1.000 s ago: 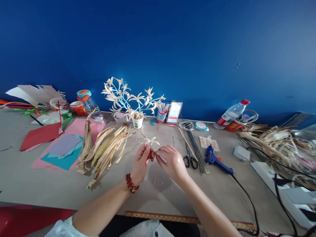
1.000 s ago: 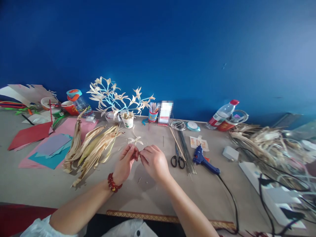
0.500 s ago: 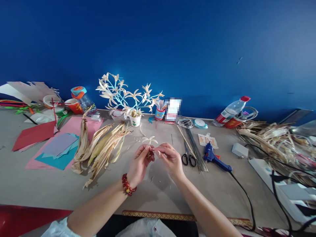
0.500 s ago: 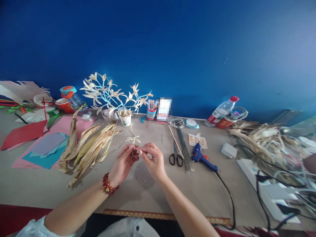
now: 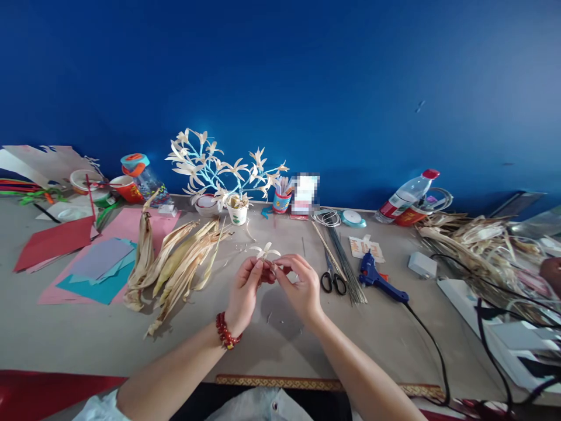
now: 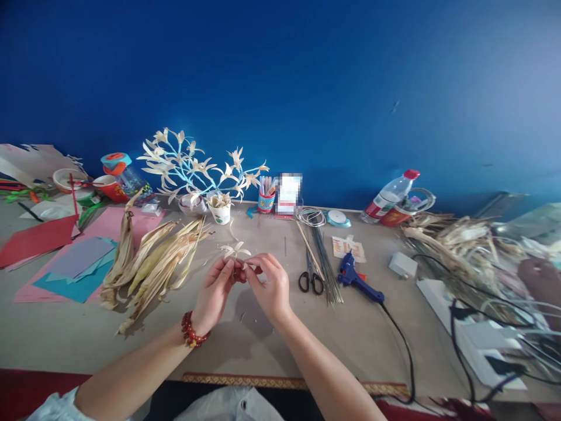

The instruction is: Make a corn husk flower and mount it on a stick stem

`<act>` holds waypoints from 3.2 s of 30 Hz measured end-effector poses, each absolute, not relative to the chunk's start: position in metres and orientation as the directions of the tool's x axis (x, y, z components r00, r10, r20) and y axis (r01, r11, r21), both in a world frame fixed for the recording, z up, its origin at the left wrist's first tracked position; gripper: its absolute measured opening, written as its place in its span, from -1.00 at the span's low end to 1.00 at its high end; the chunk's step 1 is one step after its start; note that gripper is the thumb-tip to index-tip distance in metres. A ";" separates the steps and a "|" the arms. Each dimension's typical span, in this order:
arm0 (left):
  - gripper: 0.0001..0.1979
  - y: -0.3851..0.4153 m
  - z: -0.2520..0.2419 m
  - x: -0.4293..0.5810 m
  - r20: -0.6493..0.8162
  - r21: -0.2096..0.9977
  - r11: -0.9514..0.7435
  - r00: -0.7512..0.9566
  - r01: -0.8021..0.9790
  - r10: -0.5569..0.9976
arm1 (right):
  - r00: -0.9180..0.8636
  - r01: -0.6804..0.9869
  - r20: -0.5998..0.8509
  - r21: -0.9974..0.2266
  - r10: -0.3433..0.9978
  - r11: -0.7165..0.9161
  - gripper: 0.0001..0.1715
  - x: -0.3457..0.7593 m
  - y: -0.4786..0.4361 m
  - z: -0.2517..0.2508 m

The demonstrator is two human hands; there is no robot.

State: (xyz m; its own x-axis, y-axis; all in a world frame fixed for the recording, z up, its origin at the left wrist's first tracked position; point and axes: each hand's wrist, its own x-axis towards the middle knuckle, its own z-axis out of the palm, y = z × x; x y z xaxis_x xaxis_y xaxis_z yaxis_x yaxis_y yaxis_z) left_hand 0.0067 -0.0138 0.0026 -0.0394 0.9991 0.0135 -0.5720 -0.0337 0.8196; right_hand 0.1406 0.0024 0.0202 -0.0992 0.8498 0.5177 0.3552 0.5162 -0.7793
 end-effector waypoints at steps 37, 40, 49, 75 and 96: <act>-0.74 -0.029 0.020 0.009 0.030 0.776 0.096 0.188 -0.624 0.982 | -0.158 0.618 0.910 -0.212 0.384 0.757 -0.79 0.154 0.003 0.030; -0.73 -0.029 0.021 0.009 0.023 0.774 0.101 0.187 -0.625 0.982 | -0.160 0.624 0.912 -0.202 0.377 0.755 -0.82 0.153 0.002 0.031; -0.74 -0.029 0.021 0.010 0.007 0.781 0.111 0.186 -0.614 0.982 | -0.182 0.664 0.922 -0.142 0.343 0.734 -0.83 0.153 0.002 0.029; -0.75 -0.030 0.018 0.011 -0.010 0.718 0.184 0.255 -0.671 0.967 | -0.106 0.669 0.912 -0.230 0.397 0.707 -0.84 0.152 0.003 0.024; -0.75 -0.028 0.016 0.011 0.135 0.855 -0.039 0.150 -0.517 0.979 | -0.077 0.420 0.871 -0.412 0.485 0.808 -0.60 0.151 -0.002 0.030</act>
State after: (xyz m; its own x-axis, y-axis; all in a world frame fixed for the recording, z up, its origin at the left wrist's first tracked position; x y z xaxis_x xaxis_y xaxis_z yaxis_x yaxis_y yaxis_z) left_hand 0.0110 -0.0284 0.0163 0.1498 0.9794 0.1355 -0.5168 -0.0393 0.8552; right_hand 0.1511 -0.0017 0.0299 -0.0769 0.4845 0.8714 0.4202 0.8083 -0.4124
